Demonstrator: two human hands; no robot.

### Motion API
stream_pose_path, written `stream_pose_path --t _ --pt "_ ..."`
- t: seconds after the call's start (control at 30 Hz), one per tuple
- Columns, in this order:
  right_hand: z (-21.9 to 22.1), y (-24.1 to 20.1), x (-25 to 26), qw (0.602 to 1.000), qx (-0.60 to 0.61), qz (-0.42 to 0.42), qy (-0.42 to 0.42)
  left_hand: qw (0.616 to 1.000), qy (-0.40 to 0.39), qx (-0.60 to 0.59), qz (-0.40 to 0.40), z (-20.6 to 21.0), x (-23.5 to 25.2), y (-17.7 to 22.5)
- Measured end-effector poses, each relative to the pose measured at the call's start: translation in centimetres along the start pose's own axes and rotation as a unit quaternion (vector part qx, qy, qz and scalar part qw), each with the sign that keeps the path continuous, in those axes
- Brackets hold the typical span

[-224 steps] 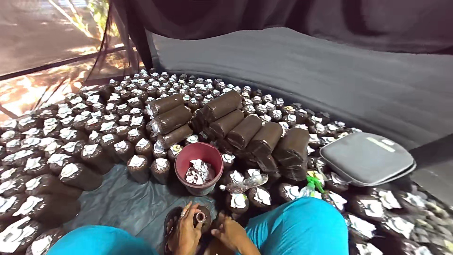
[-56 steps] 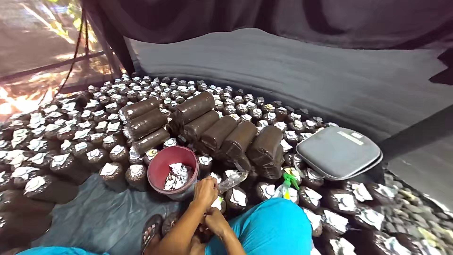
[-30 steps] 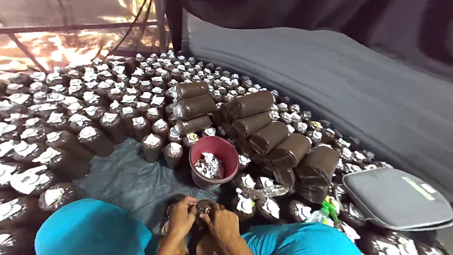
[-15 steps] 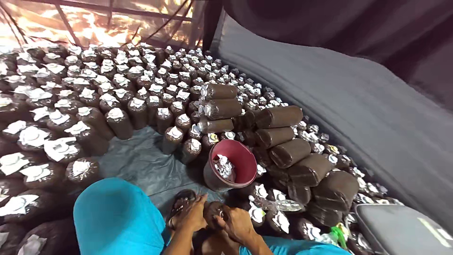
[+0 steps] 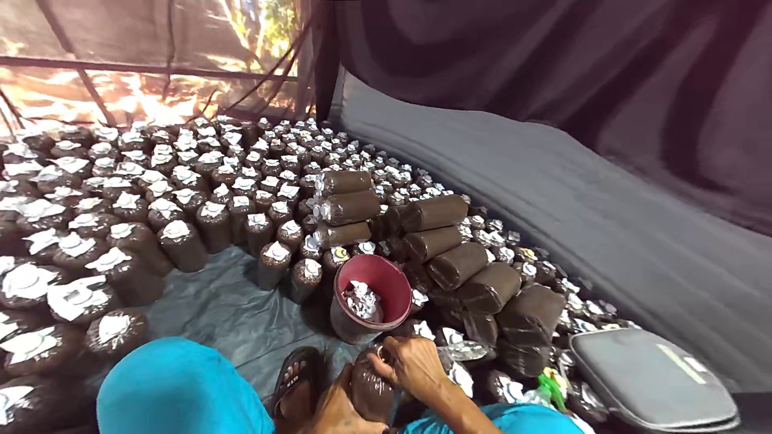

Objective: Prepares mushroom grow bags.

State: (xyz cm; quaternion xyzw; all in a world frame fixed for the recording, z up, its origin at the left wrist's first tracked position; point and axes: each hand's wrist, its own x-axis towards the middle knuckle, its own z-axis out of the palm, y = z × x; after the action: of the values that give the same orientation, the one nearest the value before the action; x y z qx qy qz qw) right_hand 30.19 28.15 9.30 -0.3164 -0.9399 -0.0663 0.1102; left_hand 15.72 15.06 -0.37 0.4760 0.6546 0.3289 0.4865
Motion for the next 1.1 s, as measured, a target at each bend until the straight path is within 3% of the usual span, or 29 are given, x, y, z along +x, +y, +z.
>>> stream_pose_path --t 0.13,0.23,0.3,0.4,0.57,0.67,0.93,1.0,1.1 --pt "-1.7 -0.2 0.2 0.999 0.02 0.01 -0.047 1.0 -0.007 0.016 -0.01 -0.9 -0.8 1.4" --pt "-3.2 -1.7 -1.4 0.995 0.052 -0.045 -0.071 0.994 0.041 0.021 0.102 -1.4 0.7 -1.5" --pt "-3.5 -2.6 -4.0 0.992 0.052 -0.083 -0.081 0.975 0.03 0.146 0.165 -3.0 2.1 -2.1" --pt "-2.3 -1.0 -5.8 0.994 0.037 -0.092 -0.037 0.955 0.013 0.263 0.133 -4.0 2.9 -0.6" --pt "-1.5 -3.0 -2.7 0.992 0.07 -0.093 -0.053 0.981 0.043 0.098 0.162 -1.4 2.3 -3.1" --pt "-0.9 -4.0 -1.7 0.987 0.124 -0.044 -0.089 0.99 0.052 0.048 0.124 -1.7 1.8 -3.1" --pt "2.6 -3.5 -2.0 0.962 0.14 0.063 -0.227 0.975 -0.021 0.218 -0.022 -2.5 4.1 -4.2" --pt "3.4 -3.0 -1.6 0.94 0.123 0.107 -0.299 0.956 -0.057 0.273 -0.087 -2.0 4.9 -4.0" --pt "5.4 -2.6 -2.0 0.903 0.125 0.16 -0.378 0.941 -0.064 0.309 -0.124 -1.3 5.8 -3.2"
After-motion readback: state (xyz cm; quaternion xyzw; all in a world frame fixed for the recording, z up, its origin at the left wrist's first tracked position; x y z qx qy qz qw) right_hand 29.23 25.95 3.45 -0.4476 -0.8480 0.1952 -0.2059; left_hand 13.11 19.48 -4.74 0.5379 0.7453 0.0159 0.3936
